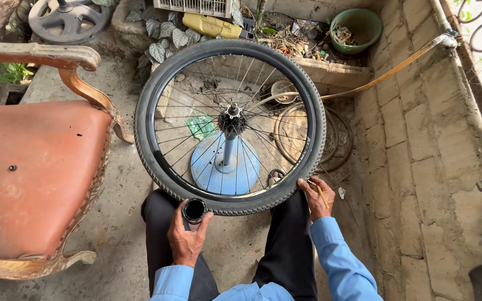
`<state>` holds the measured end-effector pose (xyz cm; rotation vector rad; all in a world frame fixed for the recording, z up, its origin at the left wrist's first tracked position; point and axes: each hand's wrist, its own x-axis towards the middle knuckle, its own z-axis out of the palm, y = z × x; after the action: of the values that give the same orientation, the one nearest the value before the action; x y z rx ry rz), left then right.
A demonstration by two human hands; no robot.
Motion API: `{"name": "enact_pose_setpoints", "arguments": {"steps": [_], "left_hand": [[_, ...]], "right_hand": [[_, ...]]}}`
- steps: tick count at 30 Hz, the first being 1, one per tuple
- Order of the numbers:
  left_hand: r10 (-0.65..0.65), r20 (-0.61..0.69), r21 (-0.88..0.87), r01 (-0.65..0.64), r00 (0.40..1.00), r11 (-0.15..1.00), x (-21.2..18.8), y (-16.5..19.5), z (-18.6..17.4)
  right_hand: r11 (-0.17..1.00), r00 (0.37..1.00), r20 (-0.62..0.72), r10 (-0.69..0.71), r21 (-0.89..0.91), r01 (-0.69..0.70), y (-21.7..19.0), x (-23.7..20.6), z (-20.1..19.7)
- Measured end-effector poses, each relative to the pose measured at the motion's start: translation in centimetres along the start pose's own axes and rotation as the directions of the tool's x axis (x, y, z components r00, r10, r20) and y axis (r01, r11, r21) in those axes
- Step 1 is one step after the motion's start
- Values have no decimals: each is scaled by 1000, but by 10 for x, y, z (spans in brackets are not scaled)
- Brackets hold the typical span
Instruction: The person sits on a chair with a bicycle wheel resting across their lap and applies black paint to the tire sidewall using a brush, dipping the brush into a paint can held in the other hand and working around the tire as the wheel is turned.
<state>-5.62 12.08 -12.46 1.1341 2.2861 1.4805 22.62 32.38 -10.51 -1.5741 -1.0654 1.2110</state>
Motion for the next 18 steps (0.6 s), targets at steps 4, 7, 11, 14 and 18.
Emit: {"name": "enact_pose_setpoints", "arguments": {"steps": [4,7,11,14,18], "left_hand": [[-17,54,-38,19,998,999,-10,-2,1],[20,54,-29,-18,998,999,-13,0,3],[50,79,-42,-47,996,998,-16,0,6],[74,87,-46,-71,993,996,-21,-2,9],[126,110,-64,-119,986,991,-27,0,13]], "right_hand": [[999,999,-19,31,-14,-32,-1,-13,4],[982,998,-50,-40,-189,30,-4,-11,-4],[905,993,-48,-108,-419,78,0,-6,-9],[883,985,-52,-162,-454,121,11,-7,-11],[840,941,-67,-332,-474,262,18,-11,-14]]}}
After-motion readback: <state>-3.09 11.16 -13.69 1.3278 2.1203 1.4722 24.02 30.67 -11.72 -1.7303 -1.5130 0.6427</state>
